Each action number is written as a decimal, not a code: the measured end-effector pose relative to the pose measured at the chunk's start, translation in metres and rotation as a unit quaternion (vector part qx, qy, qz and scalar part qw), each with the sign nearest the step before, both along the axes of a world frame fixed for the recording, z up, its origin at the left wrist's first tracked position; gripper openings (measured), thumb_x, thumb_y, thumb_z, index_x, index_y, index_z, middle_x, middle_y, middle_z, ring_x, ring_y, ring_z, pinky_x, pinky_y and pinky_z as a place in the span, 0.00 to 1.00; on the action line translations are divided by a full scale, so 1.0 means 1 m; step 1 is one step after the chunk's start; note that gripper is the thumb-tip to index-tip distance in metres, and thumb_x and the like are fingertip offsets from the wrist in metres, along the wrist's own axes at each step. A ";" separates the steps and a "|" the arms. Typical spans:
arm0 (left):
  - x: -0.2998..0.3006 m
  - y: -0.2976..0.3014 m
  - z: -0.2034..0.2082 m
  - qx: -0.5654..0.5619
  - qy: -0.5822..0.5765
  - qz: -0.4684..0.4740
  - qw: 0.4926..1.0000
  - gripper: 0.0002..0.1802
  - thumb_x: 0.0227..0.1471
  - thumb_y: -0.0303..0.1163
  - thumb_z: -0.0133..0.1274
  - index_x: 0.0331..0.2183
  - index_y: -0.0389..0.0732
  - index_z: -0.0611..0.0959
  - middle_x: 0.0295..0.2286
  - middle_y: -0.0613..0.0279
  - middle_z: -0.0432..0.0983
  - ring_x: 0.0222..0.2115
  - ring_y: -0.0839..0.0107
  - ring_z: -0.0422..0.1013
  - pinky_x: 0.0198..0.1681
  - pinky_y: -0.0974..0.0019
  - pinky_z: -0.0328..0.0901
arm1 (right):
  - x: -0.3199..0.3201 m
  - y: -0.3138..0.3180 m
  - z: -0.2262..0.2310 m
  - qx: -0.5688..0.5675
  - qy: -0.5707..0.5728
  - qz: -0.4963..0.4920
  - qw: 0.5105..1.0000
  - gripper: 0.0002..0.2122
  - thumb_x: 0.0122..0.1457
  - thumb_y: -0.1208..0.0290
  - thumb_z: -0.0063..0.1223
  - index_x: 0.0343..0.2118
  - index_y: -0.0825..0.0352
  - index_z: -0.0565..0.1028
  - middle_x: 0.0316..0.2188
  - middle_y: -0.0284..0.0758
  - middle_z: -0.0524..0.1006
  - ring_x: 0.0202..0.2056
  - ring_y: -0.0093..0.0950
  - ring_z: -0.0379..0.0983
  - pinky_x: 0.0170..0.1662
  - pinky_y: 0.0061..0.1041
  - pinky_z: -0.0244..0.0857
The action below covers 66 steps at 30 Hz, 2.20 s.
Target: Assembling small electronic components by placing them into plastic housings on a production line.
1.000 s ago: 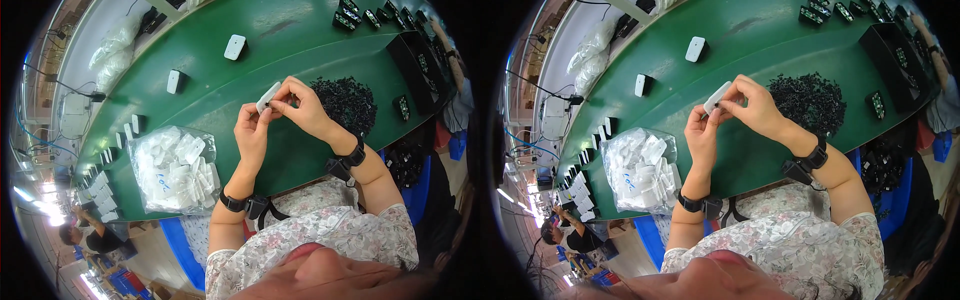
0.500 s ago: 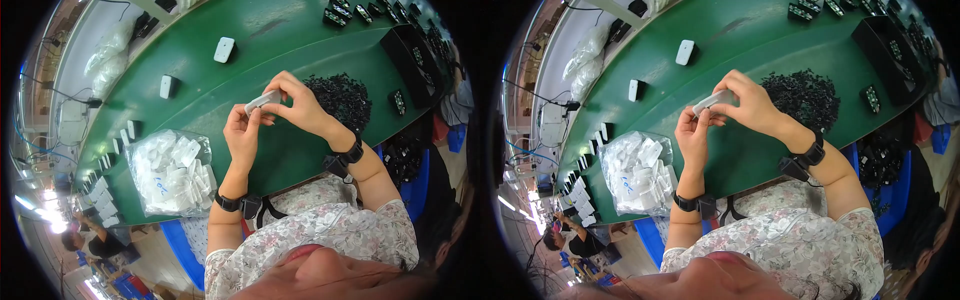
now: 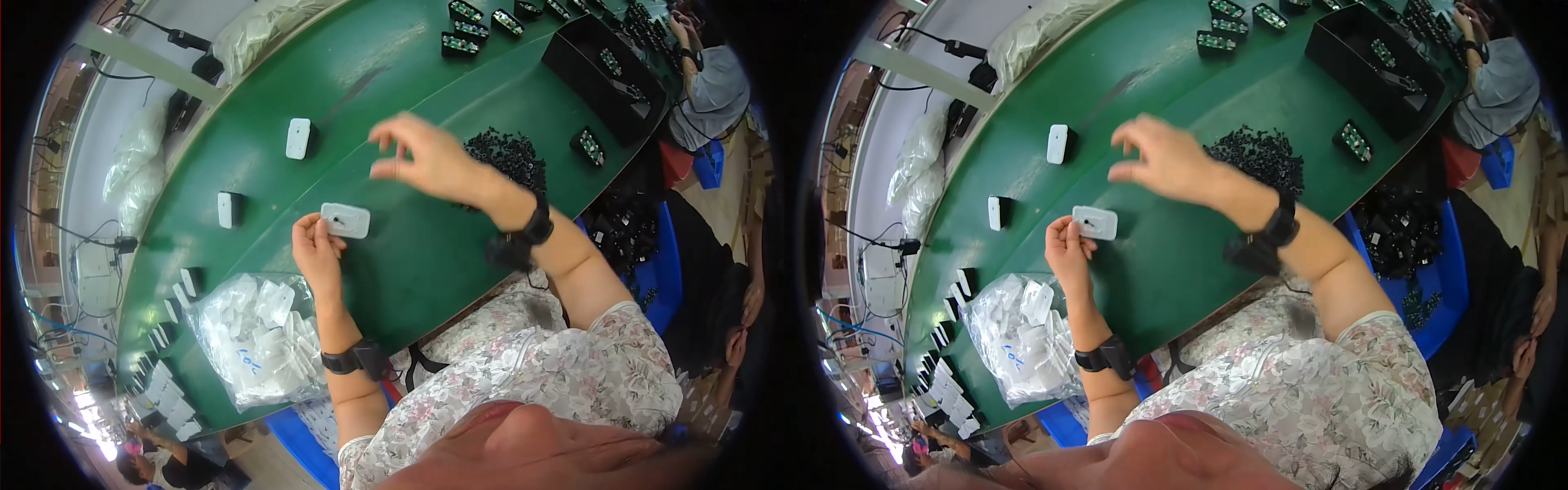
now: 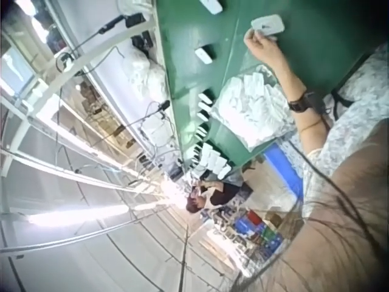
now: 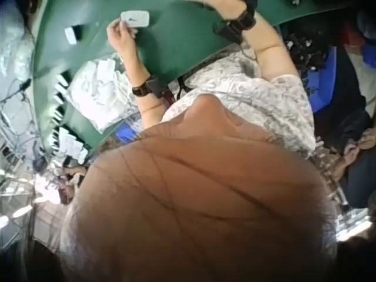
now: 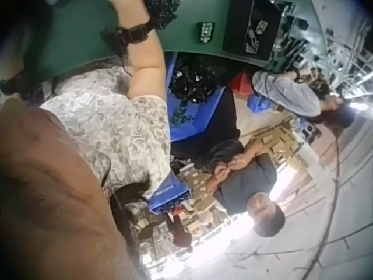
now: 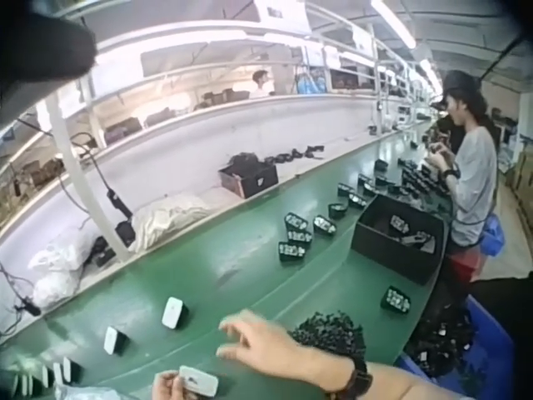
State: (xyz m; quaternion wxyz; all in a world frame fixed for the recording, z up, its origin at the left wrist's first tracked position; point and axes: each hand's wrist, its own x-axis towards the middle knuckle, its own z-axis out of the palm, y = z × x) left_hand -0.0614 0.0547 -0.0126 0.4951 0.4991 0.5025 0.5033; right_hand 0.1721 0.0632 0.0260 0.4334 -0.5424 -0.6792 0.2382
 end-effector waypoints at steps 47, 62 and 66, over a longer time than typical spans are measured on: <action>-0.006 -0.027 0.001 0.238 0.448 -0.112 0.855 0.32 0.42 0.13 0.41 0.51 0.43 0.72 0.52 0.60 0.67 0.53 0.60 0.63 0.56 0.54 0.56 | -0.032 -0.010 -0.026 0.089 -0.188 0.197 0.958 0.18 0.50 0.76 0.55 0.46 0.64 0.72 0.41 0.37 0.72 0.42 0.36 0.69 0.45 0.30 0.65; 0.006 -0.012 0.002 0.216 0.342 -0.014 0.914 0.20 0.45 0.27 0.57 0.44 0.36 0.76 0.34 0.53 0.76 0.28 0.63 0.72 0.32 0.66 0.67 | -0.038 -0.001 -0.018 -0.037 0.055 0.205 0.976 0.21 0.55 0.66 0.55 0.53 0.60 0.68 0.41 0.32 0.71 0.37 0.25 0.68 0.39 0.22 0.64; 0.016 -0.028 0.023 0.115 0.182 -0.045 0.975 0.15 0.53 0.30 0.53 0.42 0.33 0.77 0.25 0.55 0.76 0.17 0.72 0.70 0.23 0.70 0.65 | -0.032 -0.013 -0.013 -0.053 0.044 0.189 0.980 0.20 0.55 0.66 0.55 0.52 0.61 0.69 0.38 0.33 0.71 0.38 0.24 0.68 0.39 0.21 0.63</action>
